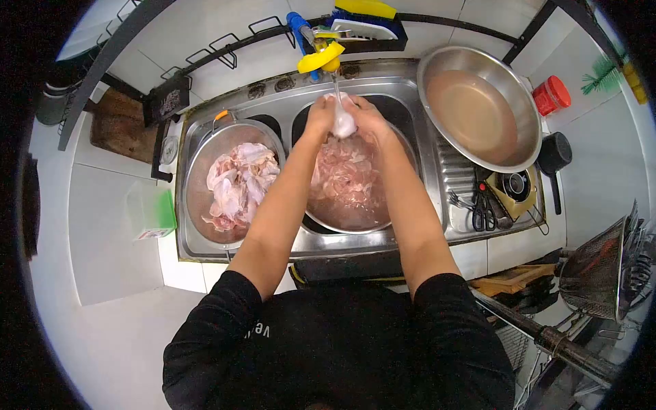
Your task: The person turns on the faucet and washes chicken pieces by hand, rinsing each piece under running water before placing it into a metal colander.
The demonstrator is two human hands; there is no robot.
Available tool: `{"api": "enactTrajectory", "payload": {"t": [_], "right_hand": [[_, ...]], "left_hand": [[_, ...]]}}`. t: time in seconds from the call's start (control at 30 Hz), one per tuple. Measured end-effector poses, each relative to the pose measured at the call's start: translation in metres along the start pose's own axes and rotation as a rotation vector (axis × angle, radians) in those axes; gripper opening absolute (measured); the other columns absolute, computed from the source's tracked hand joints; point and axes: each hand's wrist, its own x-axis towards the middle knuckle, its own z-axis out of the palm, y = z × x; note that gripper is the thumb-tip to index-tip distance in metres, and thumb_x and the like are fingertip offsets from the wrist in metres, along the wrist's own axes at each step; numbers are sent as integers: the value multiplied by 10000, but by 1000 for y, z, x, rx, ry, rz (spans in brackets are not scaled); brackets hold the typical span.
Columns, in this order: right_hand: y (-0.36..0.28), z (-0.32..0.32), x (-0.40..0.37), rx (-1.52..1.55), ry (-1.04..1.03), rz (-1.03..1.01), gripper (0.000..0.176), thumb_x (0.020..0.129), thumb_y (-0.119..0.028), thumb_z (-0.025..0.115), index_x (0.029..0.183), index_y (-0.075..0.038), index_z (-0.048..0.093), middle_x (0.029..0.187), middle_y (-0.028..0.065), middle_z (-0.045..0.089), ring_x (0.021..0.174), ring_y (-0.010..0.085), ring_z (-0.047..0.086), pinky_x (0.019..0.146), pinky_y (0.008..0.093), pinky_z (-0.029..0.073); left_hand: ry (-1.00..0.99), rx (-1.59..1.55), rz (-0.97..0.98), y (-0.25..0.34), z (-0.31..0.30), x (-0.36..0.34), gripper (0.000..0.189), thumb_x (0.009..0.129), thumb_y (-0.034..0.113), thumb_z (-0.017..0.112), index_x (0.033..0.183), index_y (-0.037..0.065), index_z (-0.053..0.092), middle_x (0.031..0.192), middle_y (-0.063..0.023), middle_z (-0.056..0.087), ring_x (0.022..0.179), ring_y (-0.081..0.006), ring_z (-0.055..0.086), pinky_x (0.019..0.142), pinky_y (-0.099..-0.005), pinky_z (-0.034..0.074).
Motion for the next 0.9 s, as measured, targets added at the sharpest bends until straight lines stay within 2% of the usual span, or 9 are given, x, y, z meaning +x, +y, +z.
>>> {"api": "enactTrajectory", "payload": {"t": [0.03, 0.1, 0.17, 0.23, 0.43, 0.57, 0.63, 0.73, 0.9], "right_hand": [[5, -1, 0, -28, -107, -117, 380, 896, -311, 532, 1051, 29, 598, 950, 130, 638, 777, 210, 609, 737, 352, 476], [7, -5, 8, -130, -20, -167, 350, 891, -294, 549, 1042, 17, 606, 910, 104, 644, 750, 173, 606, 696, 306, 476], [14, -12, 22, -230, 65, -217, 320, 886, -276, 566, 1032, 5, 614, 869, 78, 649, 724, 136, 603, 656, 261, 475], [23, -20, 34, -505, 213, -447, 306, 891, -287, 559, 999, -9, 625, 812, 55, 646, 700, 123, 598, 650, 254, 474], [25, -10, -10, 108, 40, -112, 299, 870, -266, 588, 991, 5, 628, 879, 56, 647, 731, 124, 578, 687, 263, 466], [32, -2, -26, -204, 83, -472, 288, 840, -148, 608, 1085, 0, 580, 1038, 55, 613, 893, 121, 565, 763, 249, 455], [25, -5, -19, -63, 130, -413, 269, 820, -145, 621, 1044, 3, 602, 968, 62, 642, 845, 128, 583, 748, 264, 465], [10, -10, -17, -456, 317, -469, 228, 826, -239, 624, 873, -18, 652, 742, 114, 660, 661, 177, 605, 651, 320, 468], [22, -21, 9, -470, 450, -406, 319, 846, -290, 603, 719, 1, 627, 699, 104, 648, 593, 186, 542, 620, 336, 445]], "left_hand": [[0, 2, 1, -17, 2, 3, 385, 920, 316, 439, 985, -43, 562, 891, -190, 616, 852, -284, 608, 729, -390, 467], [-229, -741, -308, -37, 4, 7, 357, 926, 305, 452, 1070, -12, 532, 977, -167, 605, 850, -277, 608, 736, -380, 497], [-220, -929, -377, 13, -14, -38, 373, 927, 314, 468, 1157, 20, 479, 1065, -147, 578, 869, -273, 611, 775, -375, 516], [-356, -1046, -893, 39, -23, -63, 380, 916, 347, 488, 1165, 60, 506, 1018, -134, 597, 883, -256, 601, 756, -405, 514], [-358, -1345, -699, 10, -6, -45, 392, 912, 325, 491, 1195, 55, 470, 1092, -145, 573, 925, -291, 596, 768, -454, 513], [2, -992, -555, 13, 5, -38, 394, 896, 269, 543, 1200, 33, 462, 1018, -94, 606, 895, -255, 614, 735, -426, 524], [-68, -996, -522, 37, -2, -55, 356, 885, 215, 566, 1183, 44, 471, 1031, -82, 593, 874, -227, 614, 681, -385, 538], [-127, -1296, -432, 25, 10, -61, 374, 868, 219, 589, 1195, 81, 471, 1093, -78, 582, 955, -238, 598, 736, -390, 528], [-152, -1277, -534, 26, 3, -70, 361, 886, 156, 556, 1222, 74, 450, 1125, -95, 570, 982, -250, 585, 802, -408, 510]]}}
